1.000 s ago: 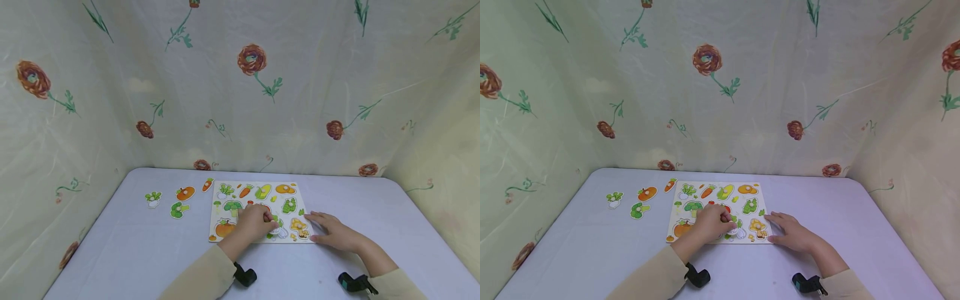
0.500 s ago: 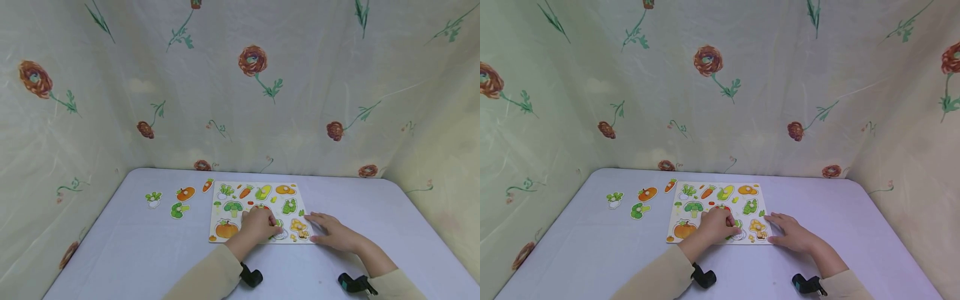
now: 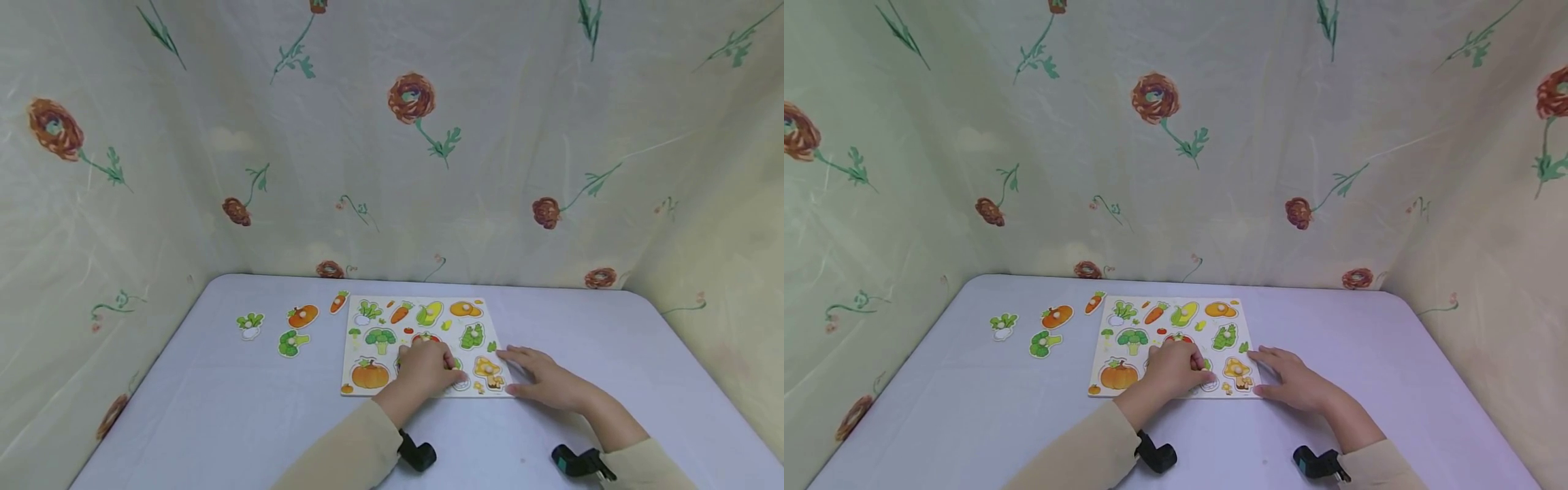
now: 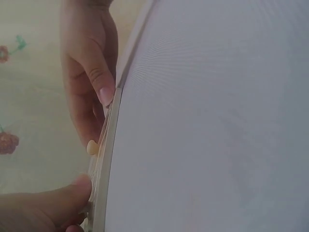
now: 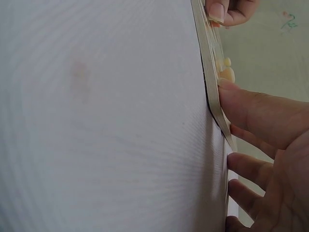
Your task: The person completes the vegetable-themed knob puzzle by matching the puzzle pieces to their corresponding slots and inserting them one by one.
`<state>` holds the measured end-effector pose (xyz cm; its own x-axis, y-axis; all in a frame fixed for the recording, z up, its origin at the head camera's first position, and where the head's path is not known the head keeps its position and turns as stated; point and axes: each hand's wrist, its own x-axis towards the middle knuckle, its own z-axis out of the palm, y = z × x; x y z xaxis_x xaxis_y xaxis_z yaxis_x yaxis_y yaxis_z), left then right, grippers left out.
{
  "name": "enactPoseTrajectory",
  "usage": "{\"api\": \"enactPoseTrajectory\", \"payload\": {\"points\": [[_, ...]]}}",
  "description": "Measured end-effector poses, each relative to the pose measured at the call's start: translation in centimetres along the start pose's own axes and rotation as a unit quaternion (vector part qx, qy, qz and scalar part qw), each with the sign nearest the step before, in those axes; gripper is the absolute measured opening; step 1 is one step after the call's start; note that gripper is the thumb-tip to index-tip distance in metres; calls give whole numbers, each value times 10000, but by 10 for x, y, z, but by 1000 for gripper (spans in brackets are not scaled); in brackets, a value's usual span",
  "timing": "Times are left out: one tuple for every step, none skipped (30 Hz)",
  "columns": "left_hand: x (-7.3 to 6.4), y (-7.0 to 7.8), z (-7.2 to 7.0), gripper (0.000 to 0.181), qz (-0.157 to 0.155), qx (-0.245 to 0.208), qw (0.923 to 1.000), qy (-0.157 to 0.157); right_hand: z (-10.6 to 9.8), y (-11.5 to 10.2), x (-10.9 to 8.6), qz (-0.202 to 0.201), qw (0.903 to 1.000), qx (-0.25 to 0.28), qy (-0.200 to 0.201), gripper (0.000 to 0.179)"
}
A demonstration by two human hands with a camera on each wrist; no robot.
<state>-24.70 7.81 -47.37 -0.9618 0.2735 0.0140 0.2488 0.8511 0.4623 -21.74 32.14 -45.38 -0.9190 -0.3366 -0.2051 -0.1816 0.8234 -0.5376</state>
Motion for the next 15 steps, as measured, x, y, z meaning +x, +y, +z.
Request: {"api": "enactPoseTrajectory", "payload": {"points": [[0,0,0,36,-6,13,10000,1,0,0,0,-17,10000,-19,-1,75],[0,0,-1,36,-9,21,10000,-1,0,0,0,-10,10000,-7,-1,75],[-1,0,-1,36,-14,29,10000,-7,0,0,0,0,10000,7,-4,75],[-1,0,-2,37,-19,31,10000,-20,0,-1,0,8,10000,20,-6,75],[-1,0,-2,37,-21,25,10000,-37,0,-1,0,4,10000,23,-7,75],[-1,0,-2,37,-21,20,10000,-48,0,-1,0,-21,10000,0,-13,74],[-1,0,-2,37,-20,6,10000,-60,0,-1,0,-23,10000,1,-11,74],[-1,-1,-2,36,-18,-18,10000,-72,0,-1,0,-12,10000,11,-11,74],[-1,-1,-2,36,-17,-38,10000,-83,0,-1,0,12,10000,37,-3,74],[-1,-1,-2,36,-15,-66,9999,-96,0,-2,0,-2,10000,20,1,74],[-1,-1,-3,35,-10,-96,9999,-103,0,-2,0,-9,10000,2,11,73],[-1,-2,-3,35,0,-120,9999,-114,0,-1,0,-33,10000,-37,14,73],[-1,-2,-3,34,5,-155,9998,-128,-1,-2,0,-27,10000,-30,22,73],[-1,-2,-3,34,7,-185,9997,-142,-1,-2,0,-40,10000,-43,19,73],[-2,-2,-4,33,9,-213,9997,-152,-1,-2,0,-23,10000,-19,13,73]]}}
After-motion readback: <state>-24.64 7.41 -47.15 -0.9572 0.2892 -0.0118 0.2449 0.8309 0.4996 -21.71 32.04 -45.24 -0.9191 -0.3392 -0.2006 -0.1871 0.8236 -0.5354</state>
